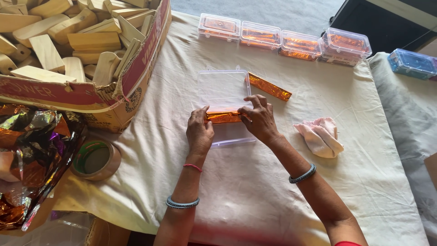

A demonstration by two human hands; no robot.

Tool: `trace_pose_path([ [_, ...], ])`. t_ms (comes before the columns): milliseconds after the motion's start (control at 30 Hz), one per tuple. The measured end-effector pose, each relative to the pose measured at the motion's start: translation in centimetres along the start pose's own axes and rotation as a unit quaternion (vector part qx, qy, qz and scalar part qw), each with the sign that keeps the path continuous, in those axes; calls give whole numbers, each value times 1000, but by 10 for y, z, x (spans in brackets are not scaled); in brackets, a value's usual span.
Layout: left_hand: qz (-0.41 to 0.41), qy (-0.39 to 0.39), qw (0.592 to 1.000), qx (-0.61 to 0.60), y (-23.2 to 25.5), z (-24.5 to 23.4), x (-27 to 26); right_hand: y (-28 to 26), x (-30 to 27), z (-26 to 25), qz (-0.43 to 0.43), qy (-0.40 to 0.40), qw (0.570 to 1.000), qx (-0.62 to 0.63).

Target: The person wraps small rectangular wooden blocks in shiny orange foil, folding the edges neatly around each block. They then wipe the inside of a clear plastic container with a cloth and place the wrapped blocks inside before closing the lid.

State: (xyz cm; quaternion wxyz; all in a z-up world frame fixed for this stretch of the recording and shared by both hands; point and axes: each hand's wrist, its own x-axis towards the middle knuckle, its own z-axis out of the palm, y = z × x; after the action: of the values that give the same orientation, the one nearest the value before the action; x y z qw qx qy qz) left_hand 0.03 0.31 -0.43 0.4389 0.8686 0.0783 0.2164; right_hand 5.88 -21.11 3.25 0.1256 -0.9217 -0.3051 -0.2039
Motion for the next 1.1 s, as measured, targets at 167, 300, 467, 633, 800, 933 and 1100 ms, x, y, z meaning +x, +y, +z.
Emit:
trace_pose_path([
  [167,62,3,996,64,-12,7,-3,11,8,3,20,-60,998,14],
  [300,50,-12,995,84,6,-6,-4,15,7,0,31,-90,995,16],
  [467,22,-23,989,148,4,-5,-3,16,2,-6,63,-106,992,14],
  [633,13,-36,987,153,8,-7,-3,24,-2,-7,57,-84,995,18],
  [800,18,-25,988,153,8,-7,-4,32,-5,-13,70,-47,995,60],
  [933,22,-10,988,149,5,-3,-4,30,-1,-5,98,-51,993,50],
  [1100,27,14,989,147,-1,0,-5,29,9,26,118,-55,991,9],
])
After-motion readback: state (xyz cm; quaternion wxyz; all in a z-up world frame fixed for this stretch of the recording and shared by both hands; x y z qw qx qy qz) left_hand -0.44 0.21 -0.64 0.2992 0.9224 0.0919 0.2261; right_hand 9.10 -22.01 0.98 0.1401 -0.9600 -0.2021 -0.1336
